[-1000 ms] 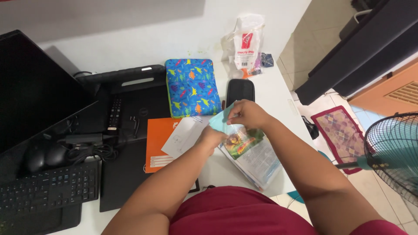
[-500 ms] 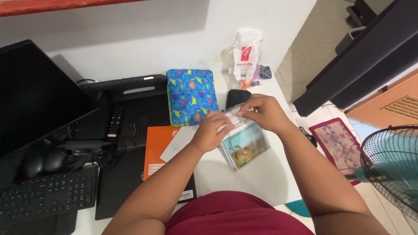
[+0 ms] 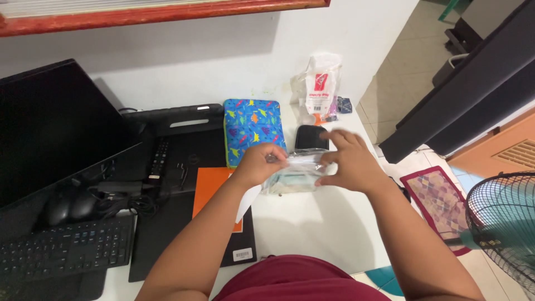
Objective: Organizing documents and school supplies into a cabinet.
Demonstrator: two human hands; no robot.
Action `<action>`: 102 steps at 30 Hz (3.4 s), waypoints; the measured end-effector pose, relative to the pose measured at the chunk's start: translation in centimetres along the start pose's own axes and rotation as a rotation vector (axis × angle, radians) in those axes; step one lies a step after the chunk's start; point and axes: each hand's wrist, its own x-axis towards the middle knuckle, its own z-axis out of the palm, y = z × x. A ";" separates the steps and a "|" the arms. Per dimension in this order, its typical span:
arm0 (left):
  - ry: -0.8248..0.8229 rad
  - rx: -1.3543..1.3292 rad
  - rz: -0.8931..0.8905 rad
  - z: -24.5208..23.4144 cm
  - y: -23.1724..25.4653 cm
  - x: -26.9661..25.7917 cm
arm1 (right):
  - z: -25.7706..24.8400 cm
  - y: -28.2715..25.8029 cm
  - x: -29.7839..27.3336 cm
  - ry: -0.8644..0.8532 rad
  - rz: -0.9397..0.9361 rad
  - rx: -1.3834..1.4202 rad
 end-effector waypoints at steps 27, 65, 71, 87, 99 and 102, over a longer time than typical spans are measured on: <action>-0.060 -0.232 -0.488 -3.3 2.7 0.6 | 6.6 3.4 -2.7 -0.026 0.854 1.007; 0.640 -0.421 0.072 -23.5 16.9 -7.4 | 5.1 -13.3 23.1 0.049 0.221 1.535; 0.894 -0.350 0.407 -39.1 26.9 -11.5 | 2.1 -26.4 37.7 0.115 -0.063 1.568; 0.897 0.234 0.236 -53.5 27.0 -4.8 | -3.9 -38.9 53.0 0.907 -0.124 0.747; 1.303 0.109 0.060 -58.7 21.6 4.0 | 2.0 -43.1 65.5 0.788 0.104 0.555; 1.432 0.252 0.047 -59.1 22.2 4.3 | 2.8 -42.9 67.5 0.796 0.092 0.512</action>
